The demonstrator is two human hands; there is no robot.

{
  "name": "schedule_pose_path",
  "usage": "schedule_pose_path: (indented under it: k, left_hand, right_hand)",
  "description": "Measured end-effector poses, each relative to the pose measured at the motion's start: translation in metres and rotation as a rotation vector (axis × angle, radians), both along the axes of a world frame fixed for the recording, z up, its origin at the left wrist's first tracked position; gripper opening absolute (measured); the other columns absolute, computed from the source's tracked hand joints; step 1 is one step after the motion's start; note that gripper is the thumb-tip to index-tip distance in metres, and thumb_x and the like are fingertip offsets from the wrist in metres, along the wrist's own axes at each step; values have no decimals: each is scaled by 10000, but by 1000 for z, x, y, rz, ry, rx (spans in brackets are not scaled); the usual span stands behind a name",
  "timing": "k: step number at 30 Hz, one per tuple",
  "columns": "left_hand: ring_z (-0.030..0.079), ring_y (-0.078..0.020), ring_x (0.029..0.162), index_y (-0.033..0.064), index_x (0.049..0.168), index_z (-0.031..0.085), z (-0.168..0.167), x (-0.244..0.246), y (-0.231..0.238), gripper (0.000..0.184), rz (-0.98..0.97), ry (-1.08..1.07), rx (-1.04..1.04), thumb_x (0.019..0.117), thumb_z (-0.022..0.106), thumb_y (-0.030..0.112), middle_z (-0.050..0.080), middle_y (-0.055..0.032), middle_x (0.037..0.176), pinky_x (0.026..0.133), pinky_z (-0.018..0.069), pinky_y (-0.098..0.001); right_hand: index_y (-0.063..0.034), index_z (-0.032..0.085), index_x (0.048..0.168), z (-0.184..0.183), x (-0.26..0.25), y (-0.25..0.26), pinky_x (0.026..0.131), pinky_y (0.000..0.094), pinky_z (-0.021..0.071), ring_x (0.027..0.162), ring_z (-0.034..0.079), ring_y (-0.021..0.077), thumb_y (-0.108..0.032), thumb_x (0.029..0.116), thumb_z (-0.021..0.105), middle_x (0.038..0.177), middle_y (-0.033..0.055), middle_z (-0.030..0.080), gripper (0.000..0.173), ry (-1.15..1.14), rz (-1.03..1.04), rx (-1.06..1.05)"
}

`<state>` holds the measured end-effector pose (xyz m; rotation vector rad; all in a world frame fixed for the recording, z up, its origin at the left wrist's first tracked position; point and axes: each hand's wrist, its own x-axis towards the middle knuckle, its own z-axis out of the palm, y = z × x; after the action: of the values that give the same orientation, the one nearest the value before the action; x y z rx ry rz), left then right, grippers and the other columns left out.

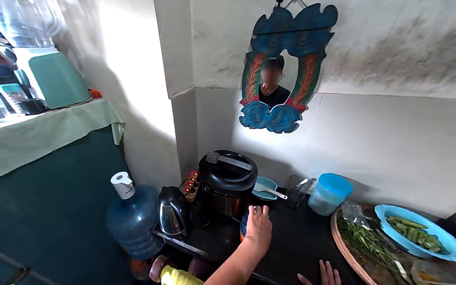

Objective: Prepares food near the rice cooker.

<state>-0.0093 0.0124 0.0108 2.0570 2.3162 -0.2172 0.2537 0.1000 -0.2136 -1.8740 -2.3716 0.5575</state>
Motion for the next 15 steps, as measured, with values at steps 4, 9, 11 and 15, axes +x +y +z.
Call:
schedule_pose_path:
  k: [4,9,11,15]
  left_hand:
    - [509,-327,1320,-55,1226,659,0,1,-1,296,-4,-2,9,954,541,-54,432,-148,1553,1067,417,-519]
    - [494,-334,1340,-51,1252,649,3,2,-1,309,-2,-21,-15,971,520,-45,414,-147,1570,1078,409,-527]
    - [484,-350,1349,-57,1245,652,4,3,0,303,-4,-48,-19,966,537,-41,412,-160,1571,1081,404,-541]
    - [523,-370,1310,-60,1230,665,3,3,-3,298,6,-38,23,949,575,-18,444,-178,1549,1051,424,-567]
  right_hand:
    - [-62,117,1652,-2,2,0,1228,664,-25,1587,-1,384,-882,762,571,1721,174,47,1292,27,2,3]
    - [-49,130,1648,-13,7,2,1219,684,-14,1583,17,404,-879,755,579,1718,182,62,1299,62,4,29]
    - [-47,134,1648,-18,9,4,1215,697,-12,1581,13,415,-884,747,582,1717,191,62,1308,91,2,48]
    - [-100,140,1657,-15,5,7,1228,664,-32,1590,-19,369,-875,725,623,1728,139,51,1305,94,-30,30]
